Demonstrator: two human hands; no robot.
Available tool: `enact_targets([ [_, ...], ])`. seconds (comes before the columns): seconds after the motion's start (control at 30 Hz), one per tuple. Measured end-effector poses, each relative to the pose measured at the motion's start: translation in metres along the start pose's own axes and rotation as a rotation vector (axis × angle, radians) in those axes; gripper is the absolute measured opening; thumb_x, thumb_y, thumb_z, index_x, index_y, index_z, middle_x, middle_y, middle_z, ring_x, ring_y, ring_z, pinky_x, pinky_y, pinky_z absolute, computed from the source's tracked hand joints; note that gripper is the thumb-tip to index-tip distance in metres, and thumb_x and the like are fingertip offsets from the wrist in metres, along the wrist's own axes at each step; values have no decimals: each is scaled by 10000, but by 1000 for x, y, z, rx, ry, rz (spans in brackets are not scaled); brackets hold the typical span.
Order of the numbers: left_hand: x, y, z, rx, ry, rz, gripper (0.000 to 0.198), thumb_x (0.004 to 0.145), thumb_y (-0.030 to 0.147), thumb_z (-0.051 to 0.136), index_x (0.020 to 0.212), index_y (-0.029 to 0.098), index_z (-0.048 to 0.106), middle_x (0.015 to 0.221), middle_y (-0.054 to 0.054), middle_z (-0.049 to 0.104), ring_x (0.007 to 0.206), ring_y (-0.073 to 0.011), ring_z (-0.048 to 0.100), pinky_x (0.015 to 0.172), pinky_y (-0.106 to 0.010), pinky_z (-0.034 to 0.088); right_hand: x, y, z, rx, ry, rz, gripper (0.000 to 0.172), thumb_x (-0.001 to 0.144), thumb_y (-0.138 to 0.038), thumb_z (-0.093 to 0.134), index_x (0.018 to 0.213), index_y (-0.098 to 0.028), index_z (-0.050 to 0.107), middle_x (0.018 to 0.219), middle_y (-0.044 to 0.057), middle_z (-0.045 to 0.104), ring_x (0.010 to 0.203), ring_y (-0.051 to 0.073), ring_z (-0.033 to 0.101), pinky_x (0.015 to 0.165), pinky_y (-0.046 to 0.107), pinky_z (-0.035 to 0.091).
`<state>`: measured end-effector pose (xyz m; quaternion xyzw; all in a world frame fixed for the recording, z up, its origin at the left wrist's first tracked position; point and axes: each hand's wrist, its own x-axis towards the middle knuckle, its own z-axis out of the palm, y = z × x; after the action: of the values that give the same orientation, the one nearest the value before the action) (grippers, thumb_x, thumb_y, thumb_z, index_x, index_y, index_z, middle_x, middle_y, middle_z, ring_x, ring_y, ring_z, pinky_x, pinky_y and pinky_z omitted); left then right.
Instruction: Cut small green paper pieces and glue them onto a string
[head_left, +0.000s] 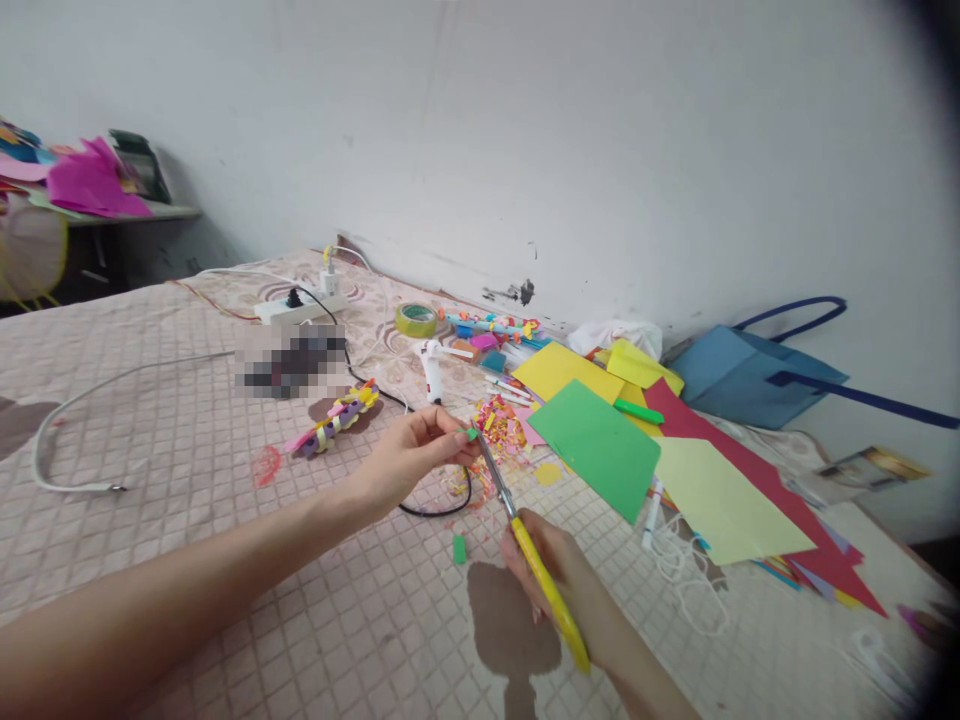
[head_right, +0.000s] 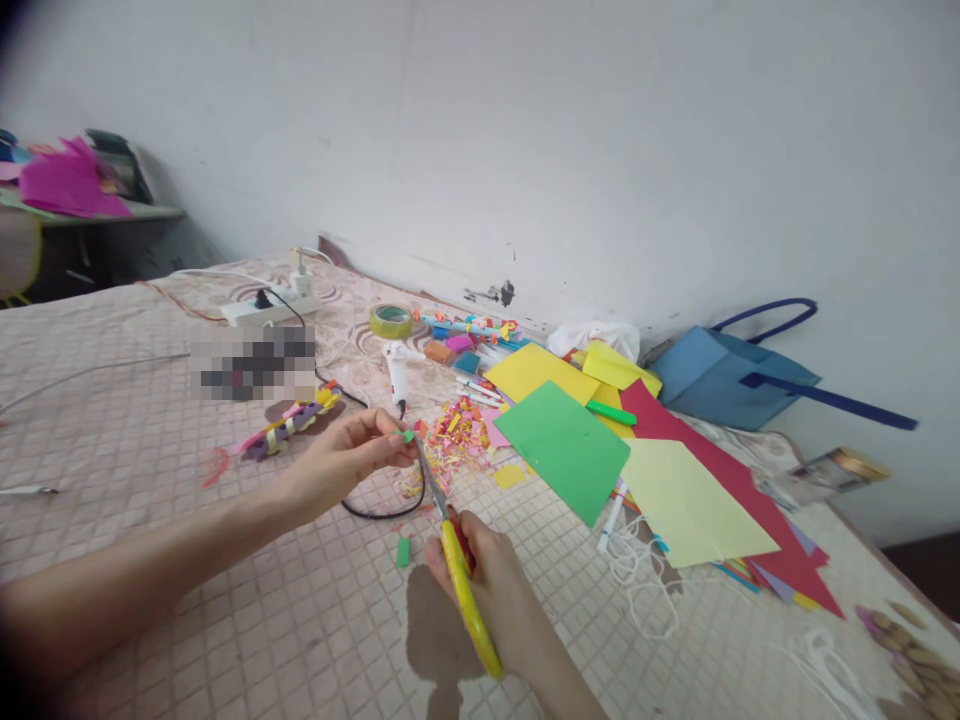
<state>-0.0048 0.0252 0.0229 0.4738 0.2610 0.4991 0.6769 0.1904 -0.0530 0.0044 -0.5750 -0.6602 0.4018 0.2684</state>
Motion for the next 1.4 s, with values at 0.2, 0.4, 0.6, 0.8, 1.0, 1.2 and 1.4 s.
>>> enact_targets([
  [0.2, 0, 1, 1, 2, 9, -2, 154, 776, 242, 662, 730, 147, 550, 758, -32, 686, 727, -118, 645, 737, -257, 502, 0, -1, 0, 1, 27, 20, 226, 817, -361, 542, 691, -197, 450, 539, -70, 400, 413, 60, 352, 379, 169, 327],
  [0.4, 0, 0, 0, -2, 9, -5, 170, 765, 256, 675, 733, 148, 548, 759, -30, 687, 720, -120, 650, 741, -266, 509, -2, -10, -5, -7, -1, 30, 212, 822, -353, 535, 699, -193, 469, 547, -64, 414, 414, 63, 376, 377, 168, 331],
  [0.6, 0, -1, -1, 8, 7, 6, 149, 777, 239, 663, 733, 147, 554, 756, -26, 687, 723, -117, 651, 739, -260, 510, 0, -3, -1, -20, 22, 45, 232, 817, -366, 537, 679, -204, 441, 517, -81, 371, 398, 65, 351, 391, 186, 331],
  [0.8, 0, 0, 0, -4, 9, 6, 137, 783, 219, 659, 735, 145, 555, 744, -20, 687, 715, -107, 648, 727, -243, 507, -2, -7, -2, -15, 13, 40, 241, 832, -367, 525, 682, -204, 432, 526, -81, 364, 395, 60, 343, 386, 184, 315],
  [1.0, 1, 0, 0, -8, 17, 1, 154, 778, 237, 665, 732, 143, 552, 755, -30, 688, 723, -115, 648, 738, -256, 507, -1, -4, -2, 46, 0, 49, 243, 830, -365, 532, 676, -207, 430, 498, -86, 372, 376, 60, 341, 384, 187, 312],
  [1.2, 0, 0, 2, -33, 22, -7, 152, 776, 214, 665, 729, 138, 542, 735, -18, 683, 707, -104, 639, 725, -240, 499, 0, 0, 2, 95, -31, 65, 289, 836, -413, 522, 672, -212, 395, 476, -95, 348, 356, 53, 324, 357, 173, 303],
  [1.4, -4, -3, 8, -85, 77, -13, 145, 768, 195, 665, 725, 140, 538, 699, 16, 653, 652, -80, 611, 693, -219, 482, -1, -2, 8, 82, -68, 71, 342, 867, -510, 421, 697, -217, 379, 472, -89, 358, 359, 68, 354, 346, 178, 326],
])
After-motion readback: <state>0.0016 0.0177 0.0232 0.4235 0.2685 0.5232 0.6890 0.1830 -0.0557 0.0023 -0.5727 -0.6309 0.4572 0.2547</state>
